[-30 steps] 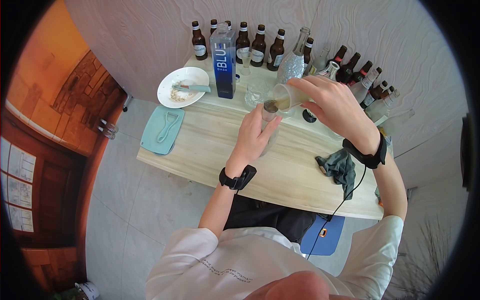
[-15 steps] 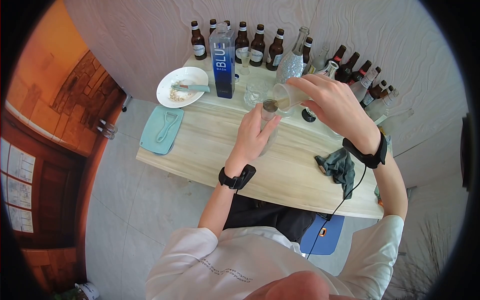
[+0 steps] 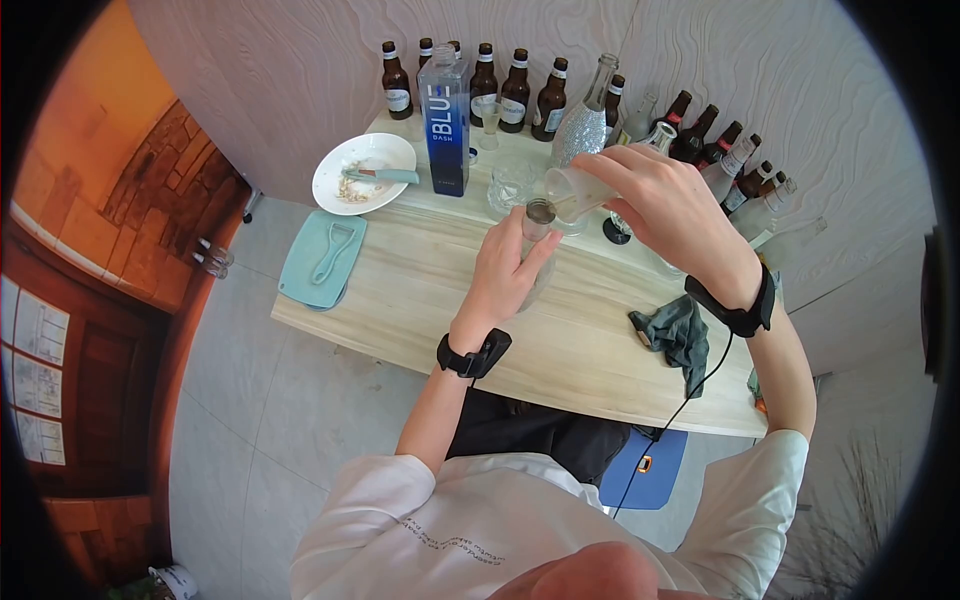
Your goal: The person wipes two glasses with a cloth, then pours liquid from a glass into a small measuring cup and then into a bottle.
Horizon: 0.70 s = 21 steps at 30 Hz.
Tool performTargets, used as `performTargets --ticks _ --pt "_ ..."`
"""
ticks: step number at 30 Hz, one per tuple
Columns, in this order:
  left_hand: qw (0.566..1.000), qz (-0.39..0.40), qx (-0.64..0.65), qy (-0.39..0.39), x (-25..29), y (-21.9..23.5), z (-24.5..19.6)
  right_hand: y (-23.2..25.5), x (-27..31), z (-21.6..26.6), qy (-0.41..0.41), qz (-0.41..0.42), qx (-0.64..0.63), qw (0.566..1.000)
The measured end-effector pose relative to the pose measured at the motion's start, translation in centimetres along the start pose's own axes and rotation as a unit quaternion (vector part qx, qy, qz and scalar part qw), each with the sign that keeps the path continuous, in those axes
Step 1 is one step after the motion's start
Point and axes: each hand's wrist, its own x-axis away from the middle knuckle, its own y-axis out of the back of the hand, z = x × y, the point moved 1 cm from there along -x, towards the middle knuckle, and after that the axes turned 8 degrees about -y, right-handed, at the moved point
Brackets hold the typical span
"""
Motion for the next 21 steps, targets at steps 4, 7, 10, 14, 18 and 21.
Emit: performTargets --ticks 4,7,10,14,18,21 --pt "1.000 0.001 0.004 -0.003 -0.1 0.1 -0.2 0.3 -0.2 0.3 -0.002 0.005 0.003 1.000" --pt "1.000 -0.001 -0.003 -0.001 0.0 0.0 0.0 0.3 -0.3 0.4 0.002 -0.003 0.004 1.000" --pt "1.000 0.002 0.006 -0.004 -0.1 0.1 -0.3 0.4 -0.5 0.6 0.005 -0.005 0.005 1.000" --pt "1.000 0.002 0.002 0.000 0.0 0.0 -0.2 0.5 -0.8 0.7 0.022 -0.012 0.019 1.000" --pt "1.000 -0.002 0.000 -0.005 0.0 0.0 -0.1 0.4 -0.9 1.0 0.026 -0.026 0.021 0.999" --pt "1.000 0.000 -0.001 -0.005 0.0 0.1 -0.3 0.4 -0.7 1.1 0.002 -0.010 0.007 1.000"
